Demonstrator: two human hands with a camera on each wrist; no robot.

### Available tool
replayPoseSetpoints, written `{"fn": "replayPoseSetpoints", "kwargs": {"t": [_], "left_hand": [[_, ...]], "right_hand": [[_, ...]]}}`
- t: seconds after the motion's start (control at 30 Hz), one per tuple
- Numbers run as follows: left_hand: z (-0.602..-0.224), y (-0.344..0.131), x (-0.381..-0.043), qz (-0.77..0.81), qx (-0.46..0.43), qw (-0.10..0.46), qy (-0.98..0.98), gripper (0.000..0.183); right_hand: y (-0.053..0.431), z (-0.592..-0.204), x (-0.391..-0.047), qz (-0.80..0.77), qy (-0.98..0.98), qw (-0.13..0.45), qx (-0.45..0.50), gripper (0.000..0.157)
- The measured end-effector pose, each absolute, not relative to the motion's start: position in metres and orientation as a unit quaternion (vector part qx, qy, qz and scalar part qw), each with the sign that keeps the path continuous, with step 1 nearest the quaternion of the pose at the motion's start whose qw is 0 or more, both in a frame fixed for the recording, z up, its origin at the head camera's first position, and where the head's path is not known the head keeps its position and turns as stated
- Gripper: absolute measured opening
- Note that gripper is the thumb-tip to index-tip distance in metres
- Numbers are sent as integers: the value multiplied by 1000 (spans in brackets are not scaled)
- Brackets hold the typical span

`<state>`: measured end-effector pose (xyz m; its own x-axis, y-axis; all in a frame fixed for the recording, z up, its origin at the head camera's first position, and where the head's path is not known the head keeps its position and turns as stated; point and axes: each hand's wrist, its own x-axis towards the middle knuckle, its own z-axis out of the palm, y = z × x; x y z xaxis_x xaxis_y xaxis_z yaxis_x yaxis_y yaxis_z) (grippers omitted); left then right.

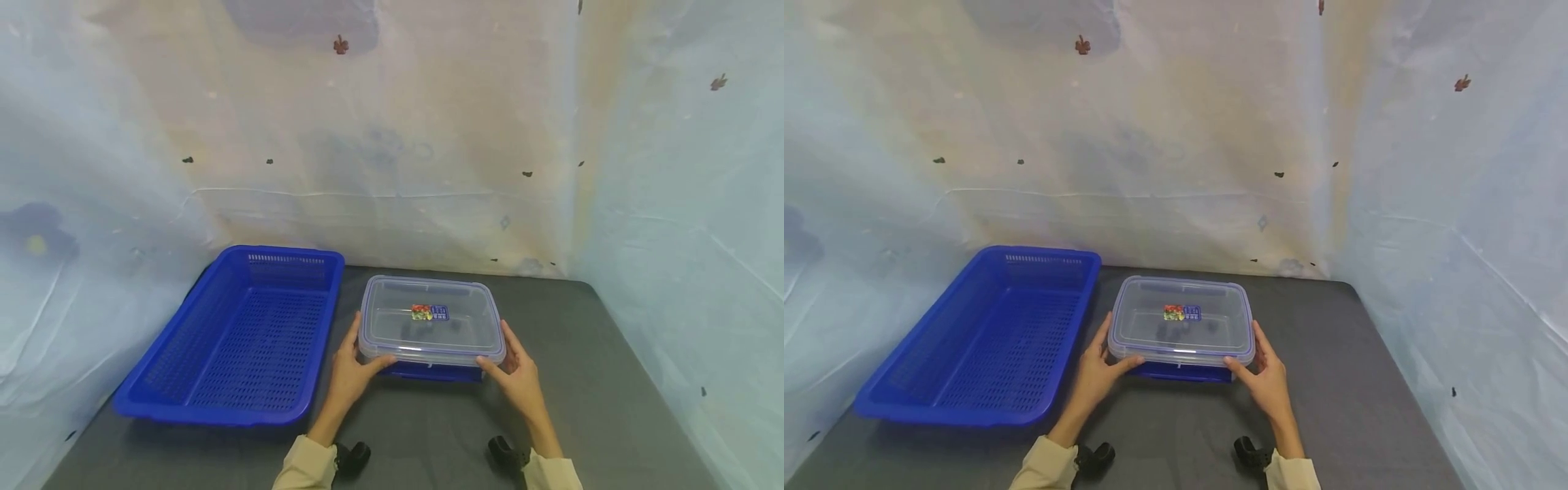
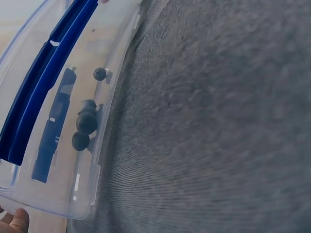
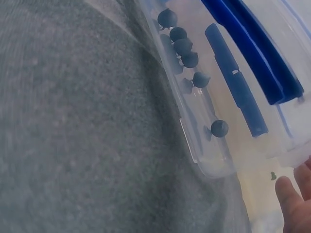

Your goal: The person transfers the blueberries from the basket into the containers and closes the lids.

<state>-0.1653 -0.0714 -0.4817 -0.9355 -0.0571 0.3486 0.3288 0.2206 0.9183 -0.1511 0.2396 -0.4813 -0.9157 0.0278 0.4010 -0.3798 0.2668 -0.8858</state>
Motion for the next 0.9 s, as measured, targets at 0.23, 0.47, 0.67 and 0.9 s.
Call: {"fn": "replayPoseSetpoints", "kwargs": {"t": [0.23, 0.47, 0.67, 0.9], "left_hand": [[-480, -69, -160, -627, -100, 163, -755, 100], [-473, -70, -155, -631, -112, 168, -749, 93], [-487, -73, -160, -609, -102, 172, -767, 98], [-478, -67, -150, -471, -149, 238, -836, 98]], "right_hand": [[241, -481, -147, 579, -789, 167, 119, 81], [240, -484, -144, 579, -785, 174, 134, 79], [241, -487, -146, 566, -792, 180, 139, 79], [242, -477, -141, 457, -853, 213, 134, 83]]}}
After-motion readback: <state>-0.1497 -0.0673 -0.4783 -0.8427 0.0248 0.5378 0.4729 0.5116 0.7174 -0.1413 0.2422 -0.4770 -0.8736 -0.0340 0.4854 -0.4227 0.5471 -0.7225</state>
